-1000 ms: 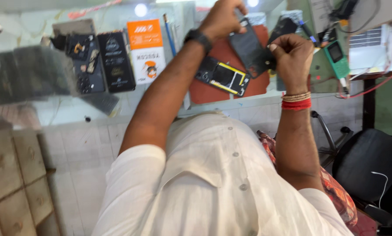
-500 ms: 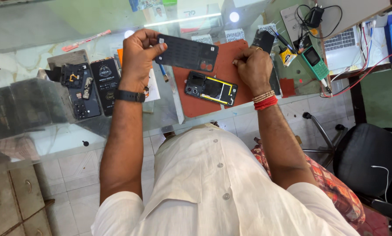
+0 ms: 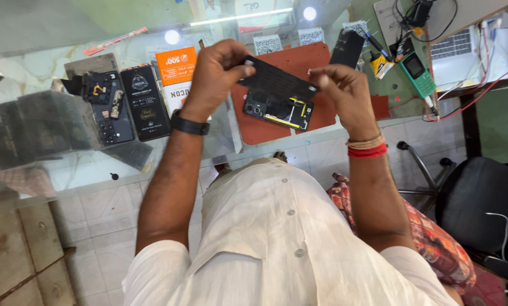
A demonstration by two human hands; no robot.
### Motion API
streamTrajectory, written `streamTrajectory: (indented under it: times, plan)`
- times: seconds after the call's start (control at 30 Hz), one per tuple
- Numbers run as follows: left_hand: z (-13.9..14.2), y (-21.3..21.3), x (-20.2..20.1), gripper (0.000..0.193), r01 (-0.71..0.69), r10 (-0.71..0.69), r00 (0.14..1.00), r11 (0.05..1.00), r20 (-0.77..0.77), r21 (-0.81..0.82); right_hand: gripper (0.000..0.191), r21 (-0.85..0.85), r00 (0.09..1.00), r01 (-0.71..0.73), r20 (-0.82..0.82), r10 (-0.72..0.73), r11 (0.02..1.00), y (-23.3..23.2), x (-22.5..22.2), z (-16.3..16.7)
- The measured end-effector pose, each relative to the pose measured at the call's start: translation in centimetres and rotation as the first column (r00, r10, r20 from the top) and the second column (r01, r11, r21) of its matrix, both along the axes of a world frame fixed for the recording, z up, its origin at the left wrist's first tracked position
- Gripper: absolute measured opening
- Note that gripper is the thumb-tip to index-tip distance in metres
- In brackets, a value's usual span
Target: The person uses a yellow plastic pry tool to separate the back cover of a smartphone, then wipes the internal frame with a yellow cloth. They reattach the back cover, secure it with a rubber band, and test the device by turning it on and off.
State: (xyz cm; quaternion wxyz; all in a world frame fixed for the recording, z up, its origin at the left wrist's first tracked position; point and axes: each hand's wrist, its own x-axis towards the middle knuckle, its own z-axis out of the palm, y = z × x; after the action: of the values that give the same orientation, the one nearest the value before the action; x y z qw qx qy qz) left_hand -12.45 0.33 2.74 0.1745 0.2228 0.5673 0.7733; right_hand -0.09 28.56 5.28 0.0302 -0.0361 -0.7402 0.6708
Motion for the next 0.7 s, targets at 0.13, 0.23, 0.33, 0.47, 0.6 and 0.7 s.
streamTrajectory:
  times: [0.13, 0.23, 0.33, 0.47, 0.6, 0.7]
  plan:
    - [1.1, 1.5, 1.3, 0.020, 0.024, -0.046, 0.964, 0.996, -0.260, -0.090, 0.067, -0.231, 0.945, -0.308, 0.039, 0.325, 0.923, -0.2, 2.0, 1.5]
    - [1.9, 1.4, 2.2, 0.019, -0.030, -0.038, 0.911, 0.987, -0.411, -0.157, 0.068, -0.331, 0.921, -0.331, 0.089, 0.378, 0.884, 0.0, 2.7, 1.6]
    - [2.9, 1.3, 3.2, 0.019, -0.007, -0.065, 0.912, 0.985, -0.405, -0.173, 0.061, -0.368, 0.918, -0.283, 0.162, 0.361, 0.886, -0.2, 3.4, 1.3]
    - [4.8, 0.4, 4.3, 0.021, -0.035, -0.082, 0.810, 0.982, -0.581, -0.188, 0.062, -0.147, 0.959, -0.269, 0.051, 0.279, 0.952, -0.9, 4.3, 1.7]
    - [6.0, -2.4, 4.6, 0.045, 0.218, -0.204, 0.965, 0.973, -0.166, 0.069, 0.079, 0.364, 0.931, -0.237, -0.180, 0.318, 0.901, -1.1, 4.8, 4.0]
    - [5.1, -2.4, 5.1, 0.032, 0.250, -0.252, 0.967, 0.966, -0.034, -0.060, 0.086, 0.557, 0.868, -0.256, -0.228, 0.442, 0.790, -1.6, 4.9, 5.9]
